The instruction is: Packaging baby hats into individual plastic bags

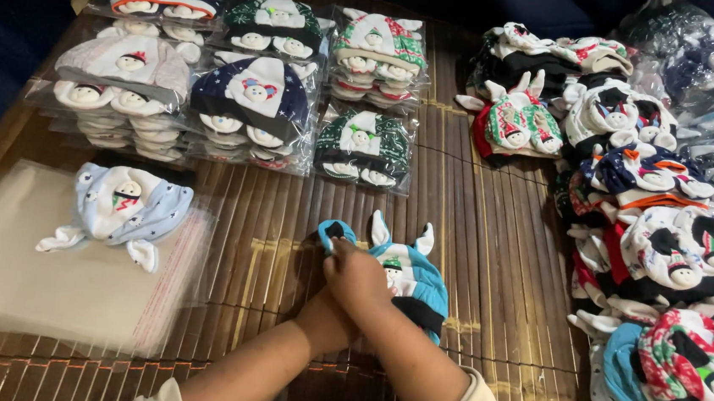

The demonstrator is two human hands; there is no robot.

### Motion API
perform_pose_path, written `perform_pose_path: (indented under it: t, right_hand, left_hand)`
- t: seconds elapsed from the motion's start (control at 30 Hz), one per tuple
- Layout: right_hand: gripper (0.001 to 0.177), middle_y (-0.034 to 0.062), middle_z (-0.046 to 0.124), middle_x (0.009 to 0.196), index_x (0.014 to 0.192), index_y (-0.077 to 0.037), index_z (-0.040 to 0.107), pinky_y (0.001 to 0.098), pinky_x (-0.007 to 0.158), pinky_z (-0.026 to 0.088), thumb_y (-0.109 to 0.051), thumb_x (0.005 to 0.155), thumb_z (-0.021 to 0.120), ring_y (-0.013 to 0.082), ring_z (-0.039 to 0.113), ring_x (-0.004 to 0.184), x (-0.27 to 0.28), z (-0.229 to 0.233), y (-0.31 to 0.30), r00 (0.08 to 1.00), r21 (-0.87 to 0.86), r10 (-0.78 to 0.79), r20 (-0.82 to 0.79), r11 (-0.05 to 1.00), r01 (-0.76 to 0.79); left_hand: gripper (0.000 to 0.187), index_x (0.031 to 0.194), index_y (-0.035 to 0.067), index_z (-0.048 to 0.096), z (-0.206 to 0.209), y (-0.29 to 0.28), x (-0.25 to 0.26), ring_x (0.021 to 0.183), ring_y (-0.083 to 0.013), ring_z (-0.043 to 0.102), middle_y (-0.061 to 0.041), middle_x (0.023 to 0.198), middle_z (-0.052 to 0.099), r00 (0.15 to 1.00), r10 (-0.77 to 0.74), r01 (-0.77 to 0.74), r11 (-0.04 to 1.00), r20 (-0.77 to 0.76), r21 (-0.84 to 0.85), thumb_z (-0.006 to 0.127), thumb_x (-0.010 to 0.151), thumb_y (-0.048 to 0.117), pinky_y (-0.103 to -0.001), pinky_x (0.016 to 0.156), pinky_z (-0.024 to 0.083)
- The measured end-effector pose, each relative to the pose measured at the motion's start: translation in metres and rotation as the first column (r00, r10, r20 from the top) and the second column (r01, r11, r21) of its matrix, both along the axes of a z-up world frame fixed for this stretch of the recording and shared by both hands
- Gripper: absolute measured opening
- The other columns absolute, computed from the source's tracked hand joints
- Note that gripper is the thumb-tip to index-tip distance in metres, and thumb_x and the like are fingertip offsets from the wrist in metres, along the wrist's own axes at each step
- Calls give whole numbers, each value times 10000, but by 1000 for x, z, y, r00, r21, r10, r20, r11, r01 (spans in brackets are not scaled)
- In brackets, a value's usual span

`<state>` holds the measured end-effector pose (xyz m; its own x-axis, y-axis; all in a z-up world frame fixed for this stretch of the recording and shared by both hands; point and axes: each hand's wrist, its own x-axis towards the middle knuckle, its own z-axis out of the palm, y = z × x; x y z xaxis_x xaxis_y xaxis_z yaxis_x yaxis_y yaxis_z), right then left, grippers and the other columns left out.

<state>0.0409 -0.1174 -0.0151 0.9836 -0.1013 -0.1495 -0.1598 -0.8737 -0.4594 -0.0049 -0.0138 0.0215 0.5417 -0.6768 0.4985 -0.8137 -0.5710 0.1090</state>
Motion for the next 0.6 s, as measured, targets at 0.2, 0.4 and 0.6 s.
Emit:
perform_pose_path:
  t: [0.2, 0.4, 0.6]
  right_hand:
    - [417, 252, 606, 1188, 1277, 30, 627, 483, 816, 572, -48, 894, 484, 364, 566, 1072, -13, 57, -67, 865, 934, -403, -298, 64, 352]
    - [593, 260, 550, 1397, 1489, -57, 438, 562, 855, 583, -226, 920, 442, 425, 610, 1166, -70, 86, -142, 913, 939, -252, -320, -212, 271]
    - [545, 244, 534, 1391, 1449, 2, 453, 512, 989, 494, -101, 916, 496, 384, 548, 1225, -114, 98, -155, 828, 935, -439, -349, -99, 341]
  left_hand:
    - [460, 1347, 80, 622, -36, 0, 11, 1320, -405, 505, -151, 1439, 561, 964, -202, 175, 971, -172, -162, 547, 905, 182, -564, 1147, 335]
    - [596, 1422, 60, 533, -34, 4, 11, 1411, -383, 454, -217, 1480, 505, 963, -215, 194, 972, -166, -134, 609, 838, 147, -555, 1182, 320]
    - [618, 1489, 85, 495, -24, 8, 17, 1415, -322, 480, -163, 1509, 523, 915, -274, 204, 948, -297, -246, 642, 891, 142, -495, 1183, 332]
